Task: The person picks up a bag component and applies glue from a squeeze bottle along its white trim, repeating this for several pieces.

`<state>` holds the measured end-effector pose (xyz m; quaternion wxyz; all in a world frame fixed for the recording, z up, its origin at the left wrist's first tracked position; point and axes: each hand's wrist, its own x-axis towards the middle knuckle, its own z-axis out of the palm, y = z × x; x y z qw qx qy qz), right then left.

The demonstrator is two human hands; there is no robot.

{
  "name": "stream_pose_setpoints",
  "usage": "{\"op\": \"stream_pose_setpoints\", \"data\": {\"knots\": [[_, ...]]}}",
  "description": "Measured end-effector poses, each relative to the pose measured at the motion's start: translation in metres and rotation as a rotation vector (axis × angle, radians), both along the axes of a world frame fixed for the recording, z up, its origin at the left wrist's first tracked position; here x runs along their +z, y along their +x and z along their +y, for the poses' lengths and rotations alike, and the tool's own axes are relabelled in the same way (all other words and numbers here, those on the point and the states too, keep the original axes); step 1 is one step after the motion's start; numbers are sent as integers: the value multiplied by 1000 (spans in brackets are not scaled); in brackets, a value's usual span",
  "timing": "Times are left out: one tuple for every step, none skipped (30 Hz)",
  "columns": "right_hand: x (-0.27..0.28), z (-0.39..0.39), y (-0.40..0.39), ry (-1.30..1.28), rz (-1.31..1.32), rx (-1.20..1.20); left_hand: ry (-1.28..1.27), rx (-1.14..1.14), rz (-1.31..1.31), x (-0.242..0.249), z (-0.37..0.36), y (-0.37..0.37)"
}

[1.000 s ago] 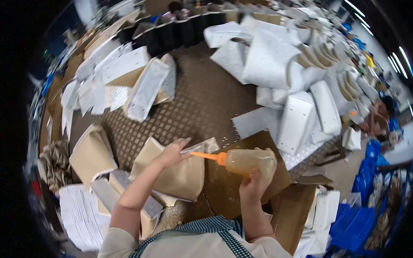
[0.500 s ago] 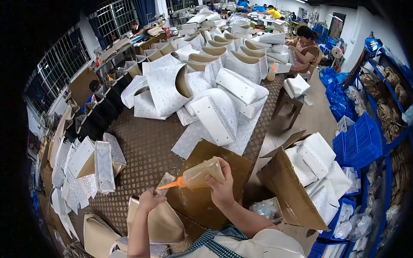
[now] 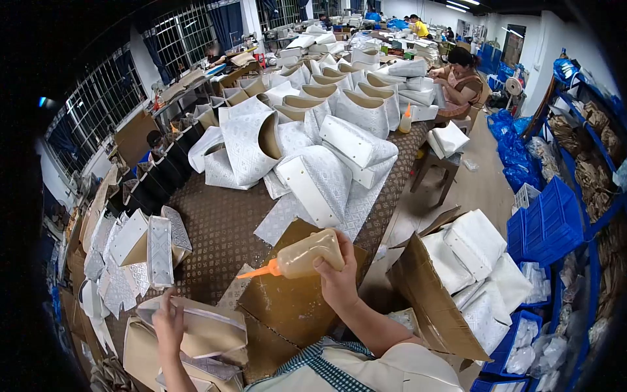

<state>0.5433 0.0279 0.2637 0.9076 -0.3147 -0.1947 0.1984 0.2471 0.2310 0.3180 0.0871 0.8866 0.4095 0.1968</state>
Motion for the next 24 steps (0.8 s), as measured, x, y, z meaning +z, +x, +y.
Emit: {"op": "stream_pose_setpoints", "data": {"knots": [[-2,-2,4,14,-6,-1,65,-40,-47,2,-12,-3],[-4,-3,8,29,-12,-1,59,-43,-57,-8,-23,-5],[-6,-4,11,32,1,3,54,-47,-67,-24,-34,-8],[-8,-5,13,38,13,5,-144,20,-43,-42,-49,-11],[-9,-5,14,46,27,5,-192,30,-77,-71,-61,-12],[-10,-5,16,45,27,11,-239,40,-113,-100,-72,-12],[-11,-5,17,45,25,13,-123,67,-233,-130,-74,-17],[-11,-5,16,43,24,15,-190,144,-346,-126,-78,-14],[-11,-6,14,41,35,8,-251,219,-473,-123,-83,-11],[-9,-6,12,36,44,11,-300,291,-607,-120,-88,-9],[-7,-4,9,35,50,19,-417,456,-609,-101,-92,-5],[-7,-3,6,59,23,21,-438,520,-553,-96,-91,-3],[-8,-2,2,67,25,18,-416,471,-613,-117,-84,-14],[-8,-3,-3,75,27,7,-395,413,-671,-153,-69,-30],[-7,-3,-8,84,29,-8,-374,351,-726,-152,-64,-30],[-5,-5,-13,77,5,-15,-668,343,-494,-141,-62,-47],[-4,-7,-18,68,-20,-21,-796,312,-485,-139,-62,-56],[-3,-9,-22,55,-46,-25,-927,280,-474,-142,-61,-68],[-2,-11,-24,47,-55,-22,-1058,251,-460,-146,-60,-80],[-3,-14,-27,37,-61,-17,-1039,239,-402,-152,-58,-91],[-4,-16,-31,26,-66,-11,-1036,286,-373,-133,-63,-87],[-4,-17,-37,24,-53,-11,-1034,335,-344,-114,-69,-83],[-4,-19,-42,23,-42,-9,-991,387,-222,-165,-46,-112],[-4,-20,-48,23,-31,-5,-1055,432,-195,-141,-50,-103]]}}
